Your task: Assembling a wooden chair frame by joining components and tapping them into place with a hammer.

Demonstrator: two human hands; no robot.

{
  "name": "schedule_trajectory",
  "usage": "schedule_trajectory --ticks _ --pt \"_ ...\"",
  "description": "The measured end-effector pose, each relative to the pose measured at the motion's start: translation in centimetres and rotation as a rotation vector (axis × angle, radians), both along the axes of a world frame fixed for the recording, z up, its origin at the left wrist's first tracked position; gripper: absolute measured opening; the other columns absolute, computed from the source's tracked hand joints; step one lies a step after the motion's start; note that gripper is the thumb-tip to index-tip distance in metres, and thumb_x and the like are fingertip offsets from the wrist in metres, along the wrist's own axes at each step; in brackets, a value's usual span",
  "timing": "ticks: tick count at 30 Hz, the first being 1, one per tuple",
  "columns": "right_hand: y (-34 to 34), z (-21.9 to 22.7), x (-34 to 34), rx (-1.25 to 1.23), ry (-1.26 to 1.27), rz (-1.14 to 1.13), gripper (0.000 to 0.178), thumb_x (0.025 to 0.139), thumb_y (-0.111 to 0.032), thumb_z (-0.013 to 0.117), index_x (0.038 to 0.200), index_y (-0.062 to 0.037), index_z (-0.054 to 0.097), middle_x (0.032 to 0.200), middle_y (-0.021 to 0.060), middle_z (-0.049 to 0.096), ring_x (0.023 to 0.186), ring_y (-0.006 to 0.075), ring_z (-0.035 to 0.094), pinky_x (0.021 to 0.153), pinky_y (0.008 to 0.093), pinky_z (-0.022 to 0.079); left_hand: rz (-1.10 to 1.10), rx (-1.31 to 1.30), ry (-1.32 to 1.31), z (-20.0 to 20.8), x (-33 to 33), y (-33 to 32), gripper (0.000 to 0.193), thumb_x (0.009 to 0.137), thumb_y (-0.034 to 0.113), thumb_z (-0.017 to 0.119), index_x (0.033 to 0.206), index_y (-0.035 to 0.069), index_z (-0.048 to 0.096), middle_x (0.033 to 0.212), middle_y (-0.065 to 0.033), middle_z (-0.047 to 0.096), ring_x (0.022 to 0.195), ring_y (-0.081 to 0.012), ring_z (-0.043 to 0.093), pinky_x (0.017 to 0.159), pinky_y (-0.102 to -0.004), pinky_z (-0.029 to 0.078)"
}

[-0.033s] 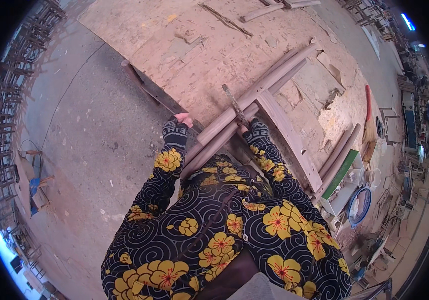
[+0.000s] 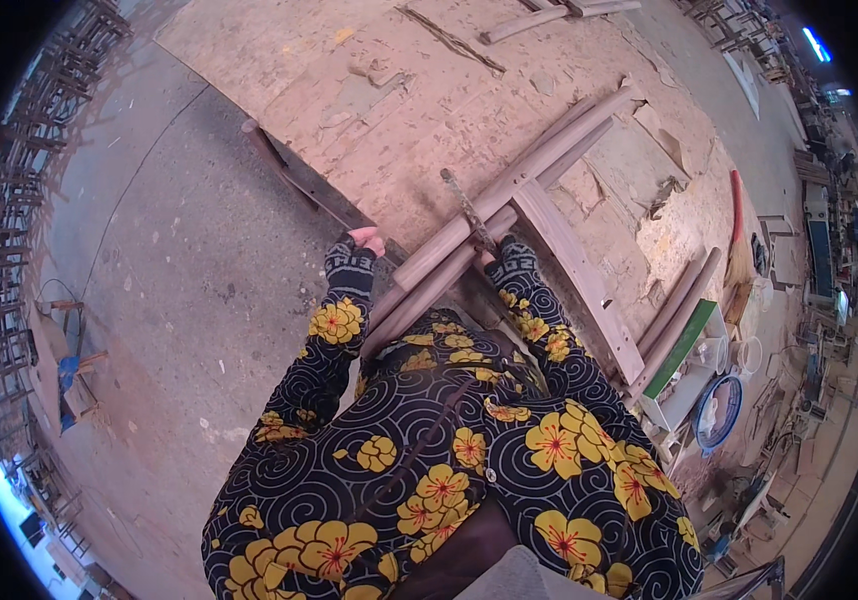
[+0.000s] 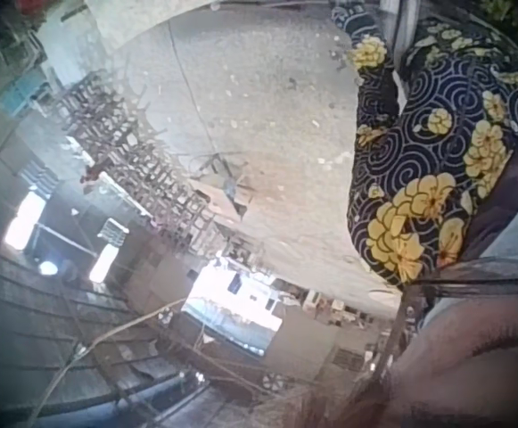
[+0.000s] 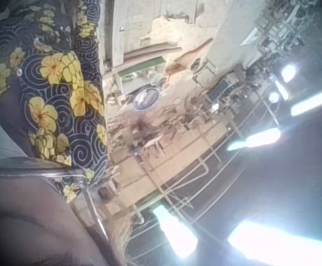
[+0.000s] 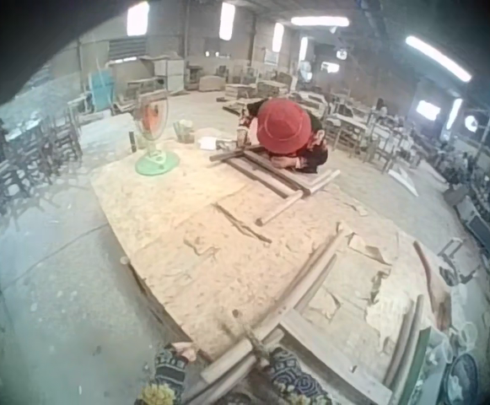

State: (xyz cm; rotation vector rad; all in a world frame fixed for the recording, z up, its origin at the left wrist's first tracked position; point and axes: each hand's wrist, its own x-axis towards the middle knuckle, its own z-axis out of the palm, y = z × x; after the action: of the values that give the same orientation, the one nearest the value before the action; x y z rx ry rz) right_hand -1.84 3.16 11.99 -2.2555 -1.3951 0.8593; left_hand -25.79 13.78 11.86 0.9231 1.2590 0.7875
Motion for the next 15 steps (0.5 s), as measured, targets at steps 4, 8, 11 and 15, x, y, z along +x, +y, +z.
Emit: schedule_trajectory --ticks 4,8,11,15 --pt "0.5 -0.3 0.7 0.087 -0.134 0.125 0.028 0.068 -0.024 0.058 0.086 -0.0031 0.055 0.074 0.0165 0.057 0.074 0.0308 0.056 0.067 0.0363 0.045 -0.011 0.004 -0.018 0.1 0.7 0.0 0.024 0.072 0.001 0.058 0.095 -0.004 0.053 0.085 -0.0113 0.056 0.075 -0.017 0.055 0.067 -0.0261 0.049" --pt "1.8 1.8 -0.4 0.021 -0.054 0.152 0.028 0.067 -0.025 0.06 0.081 -0.0022 0.053 0.074 0.0173 0.056 0.073 0.0325 0.055 0.065 0.0375 0.044 0.059 0.055 -0.069 -0.6 0.7 0.3 0.022 0.072 0.003 0.058 0.093 -0.002 0.054 0.082 -0.0096 0.057 0.069 -0.0144 0.056 0.062 -0.024 0.048" --pt "1.3 1.1 -0.2 0.085 -0.067 0.179 0.028 0.067 -0.025 0.06 0.082 -0.0022 0.053 0.075 0.0173 0.056 0.074 0.0323 0.055 0.065 0.0374 0.044 0.042 0.065 -0.087 -0.9 1.1 0.4 0.021 0.072 0.002 0.058 0.092 -0.002 0.054 0.083 -0.0095 0.056 0.071 -0.0147 0.055 0.063 -0.0241 0.048" --pt "1.5 0.3 -0.3 0.076 -0.154 0.224 0.028 0.068 -0.025 0.06 0.083 -0.0021 0.053 0.075 0.0172 0.057 0.074 0.032 0.055 0.065 0.0372 0.045 0.011 0.081 -0.11 -0.9 2.1 0.0 0.021 0.073 0.001 0.058 0.093 -0.002 0.053 0.084 -0.0099 0.056 0.071 -0.0148 0.055 0.064 -0.0246 0.049"
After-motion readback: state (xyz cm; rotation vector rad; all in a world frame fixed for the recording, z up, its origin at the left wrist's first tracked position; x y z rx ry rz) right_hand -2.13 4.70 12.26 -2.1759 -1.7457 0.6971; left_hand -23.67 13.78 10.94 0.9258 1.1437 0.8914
